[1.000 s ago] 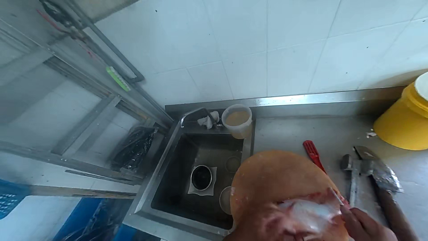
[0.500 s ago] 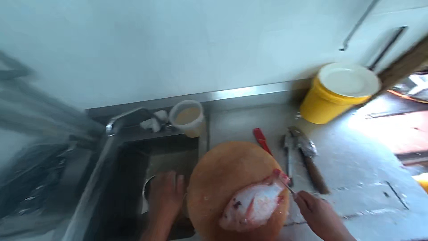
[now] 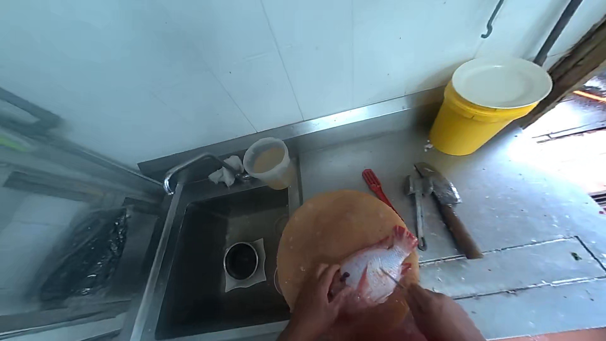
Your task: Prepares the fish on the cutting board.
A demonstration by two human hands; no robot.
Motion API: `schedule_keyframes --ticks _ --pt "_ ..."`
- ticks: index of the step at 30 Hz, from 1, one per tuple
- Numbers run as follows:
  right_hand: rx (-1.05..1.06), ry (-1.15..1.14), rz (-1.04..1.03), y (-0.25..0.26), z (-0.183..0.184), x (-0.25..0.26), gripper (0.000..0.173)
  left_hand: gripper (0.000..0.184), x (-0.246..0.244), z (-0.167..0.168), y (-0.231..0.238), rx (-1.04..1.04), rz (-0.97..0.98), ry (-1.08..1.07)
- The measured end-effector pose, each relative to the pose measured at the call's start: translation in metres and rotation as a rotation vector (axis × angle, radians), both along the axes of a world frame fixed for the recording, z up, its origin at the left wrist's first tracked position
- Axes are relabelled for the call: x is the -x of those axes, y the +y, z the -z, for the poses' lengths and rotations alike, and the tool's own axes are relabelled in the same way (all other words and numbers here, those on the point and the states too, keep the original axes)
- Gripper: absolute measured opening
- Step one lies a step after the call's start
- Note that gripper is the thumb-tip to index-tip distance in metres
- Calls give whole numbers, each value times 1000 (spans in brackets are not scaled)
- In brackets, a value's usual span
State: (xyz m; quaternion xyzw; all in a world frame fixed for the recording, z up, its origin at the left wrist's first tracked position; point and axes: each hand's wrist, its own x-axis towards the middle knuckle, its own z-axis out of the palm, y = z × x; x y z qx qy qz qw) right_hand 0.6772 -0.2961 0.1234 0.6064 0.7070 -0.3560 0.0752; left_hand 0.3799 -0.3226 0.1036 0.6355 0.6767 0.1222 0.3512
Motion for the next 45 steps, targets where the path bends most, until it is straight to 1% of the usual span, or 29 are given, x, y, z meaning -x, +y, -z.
schedule_keyframes --ticks 2,3,5,6,9,11,14,15,16,17,18,19,20,21,22,23,24,26,28,30,32,33,35,37,39,41,42,43,45 --pt "-67 67 11 -2 4 -1 44 41 -6 3 12 -53 14 4" --pt "-134 92 45 1 8 -6 42 36 -8 2 16 -54 8 3" --pt "-222 102 79 4 16 -13 42 33 -9 4 19 -60 8 18" --pt "-224 104 70 3 18 -14 43 33 -8 7 19 -50 14 31" --pt "-121 111 4 -1 8 -8 48 35 -1 19 26 27 -5 128" --pt "-118 118 -57 1 -3 1 48 36 14 15 34 34 -126 159" --pt "-206 62 -219 8 -24 31 47 36 41 1 34 -102 -403 176" --pt "-184 11 -309 11 -35 48 43 35 45 -1 26 -128 -435 158" --pt "-111 -58 -403 17 -45 65 38 36 46 -4 16 -141 -420 125" --pt "15 -131 -472 29 -53 81 32 38 44 -8 6 -126 -364 81" --pt "91 -181 -485 44 -54 89 28 44 37 -13 -5 -79 -282 35" --pt "114 -228 -441 62 -56 88 26 55 28 -17 -16 -16 -187 7" --pt "88 -304 -353 79 -59 79 25 69 18 -18 -26 30 -100 7" --pt "29 -383 -243 93 -61 64 24 82 7 -17 -35 44 -33 31" --pt "-21 -444 -147 104 -64 47 22 90 -2 -12 -42 31 5 60" --pt "-58 -489 -89 106 -66 32 24 90 -10 -8 -46 36 13 89" --pt "-47 -516 -70 99 -66 25 27 84 -18 -4 -47 61 -7 120" --pt "126 -475 -138 61 -67 36 28 75 -28 -2 -50 109 -68 178" --pt "240 -346 -232 34 -71 54 33 69 -32 -4 -47 91 -110 213" --pt "213 -245 -208 41 -66 48 35 62 -31 -7 -46 -1 -96 270" --pt "165 -288 -98 66 -53 29 36 55 -31 -22 -42 -27 -43 294" --pt "162 -321 -90 70 -50 28 36 50 -31 -17 -43 -170 -20 332" --pt "185 -318 -182 56 -59 57 30 43 -28 -1 -40 -406 31 379" --pt "230 -283 -286 42 -74 85 29 41 -22 15 -43 -512 117 412" --pt "201 -287 -286 67 -72 72 29 39 -14 16 -43 -541 196 439" --pt "221 -359 -253 91 -68 56 31 33 -10 22 -45 -651 212 557" --pt "231 -371 -268 87 -72 64 30 32 -13 15 -42 -664 211 584" --pt "225 -354 -310 73 -79 81 29 31 -16 5 -36 -629 212 572" --pt "251 -312 -393 41 -93 113 27 34 -19 -2 -41 -512 208 476"
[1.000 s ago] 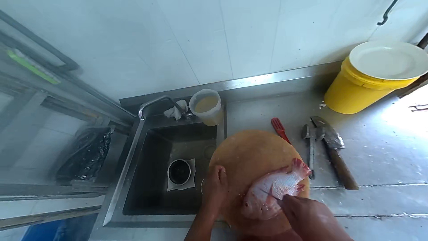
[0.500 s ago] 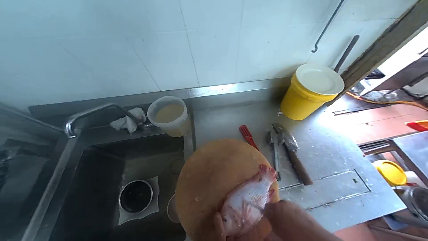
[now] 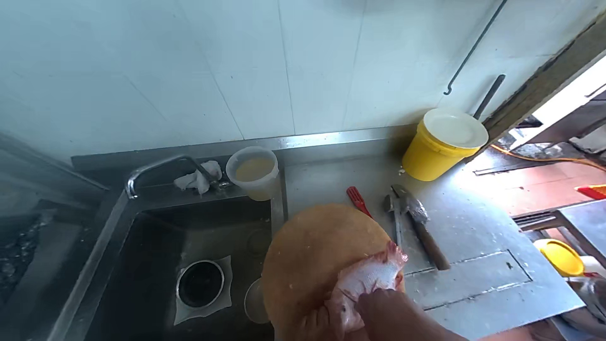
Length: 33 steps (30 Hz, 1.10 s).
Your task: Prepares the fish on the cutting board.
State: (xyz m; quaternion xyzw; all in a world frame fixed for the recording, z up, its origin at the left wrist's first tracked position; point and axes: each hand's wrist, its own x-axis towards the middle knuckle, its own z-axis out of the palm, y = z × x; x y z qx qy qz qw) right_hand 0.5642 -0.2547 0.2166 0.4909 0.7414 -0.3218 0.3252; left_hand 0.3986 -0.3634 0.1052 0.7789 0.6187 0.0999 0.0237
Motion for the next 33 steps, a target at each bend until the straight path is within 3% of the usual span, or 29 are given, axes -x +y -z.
schedule_keyframes --ticks 3,4,8,11,12,14,15,18,21,25,33 --pt "-77 25 16 24 17 -22 30 29 -2 -19 3 41 -7 0" --pt "-83 -6 28 30 22 -28 32 26 -4 -12 2 -12 -23 26" --pt "-21 13 -47 -10 -5 9 27 31 -10 -4 5 27 -88 -11" --pt "-71 17 2 9 16 -11 27 30 -13 -11 8 79 -153 8" --pt "-60 -3 21 10 20 -14 29 31 -16 -18 12 151 -179 22" --pt "-20 48 41 -14 8 -1 33 42 -24 -60 32 575 -208 -10" --pt "-23 84 40 -28 1 5 31 44 -26 -71 35 657 -205 -25" --pt "-76 104 80 -13 11 -11 34 46 -27 -53 27 440 -240 -54" --pt "-34 144 103 -22 4 -12 35 55 -40 -92 42 686 -323 -105" --pt "-41 162 145 -26 7 -15 33 45 -34 -50 21 346 -334 -102" --pt "0 185 216 -32 13 -22 35 49 -49 -79 35 566 -441 -31"
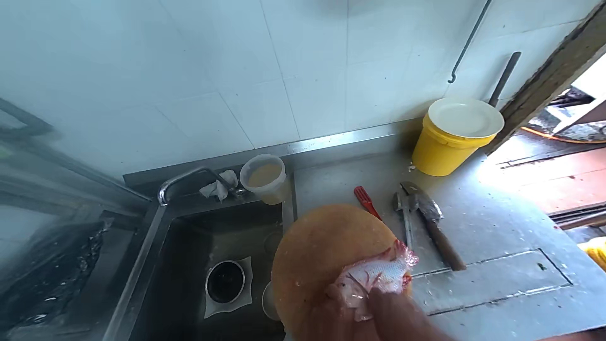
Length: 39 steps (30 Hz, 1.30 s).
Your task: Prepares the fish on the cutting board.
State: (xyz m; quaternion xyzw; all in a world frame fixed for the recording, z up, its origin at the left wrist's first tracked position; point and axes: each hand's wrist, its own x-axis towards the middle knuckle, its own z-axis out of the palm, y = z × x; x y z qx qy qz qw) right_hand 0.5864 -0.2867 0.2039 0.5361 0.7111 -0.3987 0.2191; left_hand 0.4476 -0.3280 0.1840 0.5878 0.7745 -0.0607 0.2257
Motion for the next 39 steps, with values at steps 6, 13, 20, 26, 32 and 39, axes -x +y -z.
schedule_keyframes --ticks 6,13,20,26,32,39 --pt "-43 24 16 -6 -2 -3 32 56 3 -12 13 188 -49 -44" --pt "-62 51 33 -10 -7 -5 33 56 -3 -42 29 374 -40 -117" --pt "-33 33 16 -11 -7 -3 34 57 -2 -25 16 234 -47 -120" --pt "-38 28 -60 15 4 -11 33 48 3 -8 1 85 -62 -132" --pt "-100 43 -234 30 -5 4 30 39 9 12 -12 -79 53 -75" --pt "-109 -11 -363 60 -13 1 24 31 15 31 -14 -237 171 -20"
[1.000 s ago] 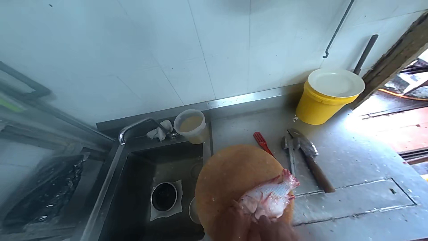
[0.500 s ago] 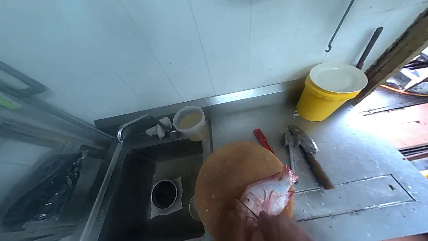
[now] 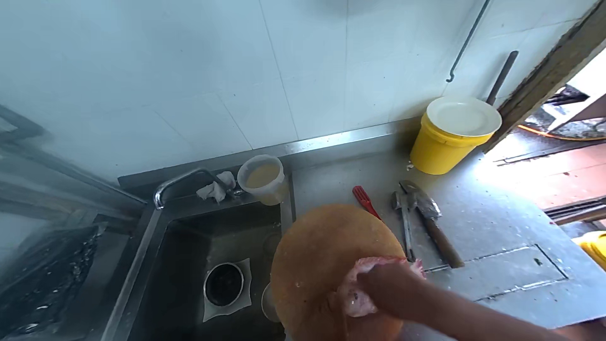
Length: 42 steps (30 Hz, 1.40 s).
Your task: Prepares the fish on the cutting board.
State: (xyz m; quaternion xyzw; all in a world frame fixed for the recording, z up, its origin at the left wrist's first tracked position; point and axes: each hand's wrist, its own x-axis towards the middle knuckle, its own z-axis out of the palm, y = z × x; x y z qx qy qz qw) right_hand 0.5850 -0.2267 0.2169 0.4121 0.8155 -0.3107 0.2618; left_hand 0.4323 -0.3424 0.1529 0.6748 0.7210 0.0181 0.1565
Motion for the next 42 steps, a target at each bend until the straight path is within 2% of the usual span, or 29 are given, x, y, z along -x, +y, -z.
schedule_keyframes --ticks 3,5,7,8,9,11,13,15,18,19,21,24,26,28,31,33,36,40,42 --pt "-6 -137 128 2 1 0 27 27 2 41 -4 -303 -37 102" --pt "50 -107 149 -19 -5 3 26 32 5 34 -7 -123 -40 65" --pt "66 -9 194 -24 11 -18 26 36 8 44 -14 -65 -93 47" --pt "40 -2 263 -21 23 -35 26 42 7 35 -12 37 -122 16" --pt "-7 -40 359 -18 34 -54 27 48 5 22 -6 185 -160 -9" --pt "-68 -167 513 -24 52 -79 31 54 6 21 -1 246 -146 18" --pt "13 -155 517 -54 53 -74 36 51 6 37 0 85 -1 73" --pt "82 -18 480 -87 49 -68 35 48 7 57 3 -141 143 98" --pt "-26 34 625 -76 60 -86 33 39 11 67 19 -365 319 16" --pt "-64 -9 664 -70 71 -93 32 35 14 69 21 -409 367 4" --pt "0 -16 623 -75 71 -93 31 33 17 71 22 -472 458 -5" --pt "33 173 505 -93 57 -86 33 31 29 73 24 -538 519 -11" --pt "-17 96 625 -75 68 -102 30 30 32 72 23 -558 518 -25" --pt "-30 -29 672 -64 78 -115 33 30 30 67 19 -532 533 -18" --pt "43 8 525 -77 62 -106 31 45 22 56 19 -447 540 17" --pt "-30 15 570 -69 61 -114 31 49 11 51 23 -413 493 38" --pt "-67 12 623 -50 81 -124 37 37 1 47 30 -375 430 38" --pt "-72 209 607 -50 96 -124 41 33 8 24 57 -80 257 -88" --pt "-117 199 659 -39 102 -126 41 36 16 18 68 54 213 -148"
